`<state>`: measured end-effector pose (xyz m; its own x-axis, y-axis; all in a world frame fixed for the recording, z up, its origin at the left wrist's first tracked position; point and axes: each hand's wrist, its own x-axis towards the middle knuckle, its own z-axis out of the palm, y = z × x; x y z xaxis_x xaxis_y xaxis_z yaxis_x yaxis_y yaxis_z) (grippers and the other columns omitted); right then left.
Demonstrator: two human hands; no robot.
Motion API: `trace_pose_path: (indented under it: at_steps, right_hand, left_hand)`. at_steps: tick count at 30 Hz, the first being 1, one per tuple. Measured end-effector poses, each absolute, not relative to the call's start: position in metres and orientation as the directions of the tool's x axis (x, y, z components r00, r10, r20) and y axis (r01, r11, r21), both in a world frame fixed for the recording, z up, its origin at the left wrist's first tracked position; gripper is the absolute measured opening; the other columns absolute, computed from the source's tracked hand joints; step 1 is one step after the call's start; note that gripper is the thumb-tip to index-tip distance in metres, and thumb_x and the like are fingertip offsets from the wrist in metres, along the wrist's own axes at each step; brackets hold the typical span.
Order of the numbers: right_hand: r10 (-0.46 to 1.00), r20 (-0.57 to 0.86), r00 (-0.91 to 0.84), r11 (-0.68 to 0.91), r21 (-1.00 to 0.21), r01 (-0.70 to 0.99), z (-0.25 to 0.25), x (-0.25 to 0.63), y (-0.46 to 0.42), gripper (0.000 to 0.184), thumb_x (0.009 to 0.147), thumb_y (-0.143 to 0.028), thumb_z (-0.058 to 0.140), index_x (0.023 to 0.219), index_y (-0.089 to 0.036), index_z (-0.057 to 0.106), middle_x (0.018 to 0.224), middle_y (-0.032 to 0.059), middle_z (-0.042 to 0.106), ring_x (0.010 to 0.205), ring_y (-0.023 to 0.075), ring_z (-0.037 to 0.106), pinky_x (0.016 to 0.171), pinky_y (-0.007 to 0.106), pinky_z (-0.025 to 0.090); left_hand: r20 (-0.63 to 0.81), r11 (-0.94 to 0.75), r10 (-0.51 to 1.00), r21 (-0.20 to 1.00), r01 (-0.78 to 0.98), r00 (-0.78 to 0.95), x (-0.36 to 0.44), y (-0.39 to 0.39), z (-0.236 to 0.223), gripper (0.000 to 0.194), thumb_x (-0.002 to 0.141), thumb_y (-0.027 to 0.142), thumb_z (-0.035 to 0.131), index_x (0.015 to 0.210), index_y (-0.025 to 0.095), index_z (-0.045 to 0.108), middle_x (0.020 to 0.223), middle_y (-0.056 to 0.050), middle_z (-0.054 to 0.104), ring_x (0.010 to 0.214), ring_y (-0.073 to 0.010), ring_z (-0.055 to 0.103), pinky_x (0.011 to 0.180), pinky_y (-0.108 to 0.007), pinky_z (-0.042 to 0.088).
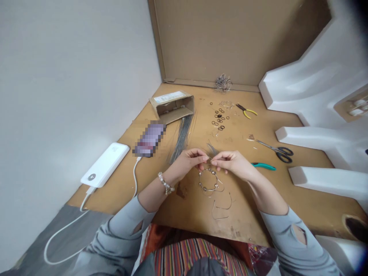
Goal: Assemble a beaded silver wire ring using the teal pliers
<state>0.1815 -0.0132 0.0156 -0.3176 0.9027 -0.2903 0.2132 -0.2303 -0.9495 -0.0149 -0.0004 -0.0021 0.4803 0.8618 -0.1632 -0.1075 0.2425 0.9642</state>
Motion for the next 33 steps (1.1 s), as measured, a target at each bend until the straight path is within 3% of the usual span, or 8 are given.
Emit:
trace_pose_path:
  at_steps: [6,12,24,33]
  right_hand:
    - [0.907,-0.255,-0.336,-0.140,-0.934,0.329,0.011,0.181,-0.017,0.024,0.071,-0.040,0.068,0.078,-0.017,0.067,0.063,-0.0006,0.063,0.055,0.0099,0.054,0.049,0.023,0.039]
    - [0.954,-0.165,-0.249,-0.031,-0.882,0.469,0.007,0.175,-0.025,0.020,0.077,-0.036,0.061,0.076,-0.018,0.069,0.059,-0.0008,0.063,0.053,0.0108,0.056,0.054,0.024,0.043]
    - [0.926,-0.278,-0.256,-0.253,-0.959,0.126,0.018,0.173,-0.020,0.036,0.060,-0.049,0.076,0.069,-0.016,0.066,0.062,0.0010,0.066,0.053,0.0120,0.062,0.055,0.027,0.053]
    - [0.956,-0.239,-0.168,-0.219,-0.967,0.127,0.018,0.168,-0.023,0.035,0.062,-0.049,0.075,0.073,-0.017,0.065,0.055,-0.0006,0.064,0.050,0.0116,0.061,0.056,0.028,0.053]
  left_hand:
    - [-0.243,0.327,0.807,0.943,-0.065,0.538,-0.016,0.001,0.000,0.024,0.070,0.033,0.073,0.075,0.013,0.061,0.054,0.004,0.057,0.049,-0.0065,0.052,0.053,-0.021,0.041]
    - [-0.278,0.360,0.780,0.932,-0.039,0.561,-0.015,0.000,-0.003,0.026,0.070,0.035,0.073,0.076,0.013,0.061,0.054,0.004,0.057,0.049,-0.0066,0.052,0.054,-0.021,0.040]
    - [-0.189,0.289,0.843,0.949,-0.128,0.504,-0.010,-0.002,-0.005,0.026,0.073,0.036,0.071,0.077,0.013,0.059,0.056,0.005,0.054,0.047,-0.0057,0.049,0.054,-0.022,0.045]
    - [-0.165,0.255,0.857,0.959,-0.122,0.488,-0.011,-0.001,-0.008,0.023,0.076,0.034,0.069,0.079,0.014,0.057,0.054,0.005,0.056,0.048,-0.0070,0.051,0.056,-0.023,0.046]
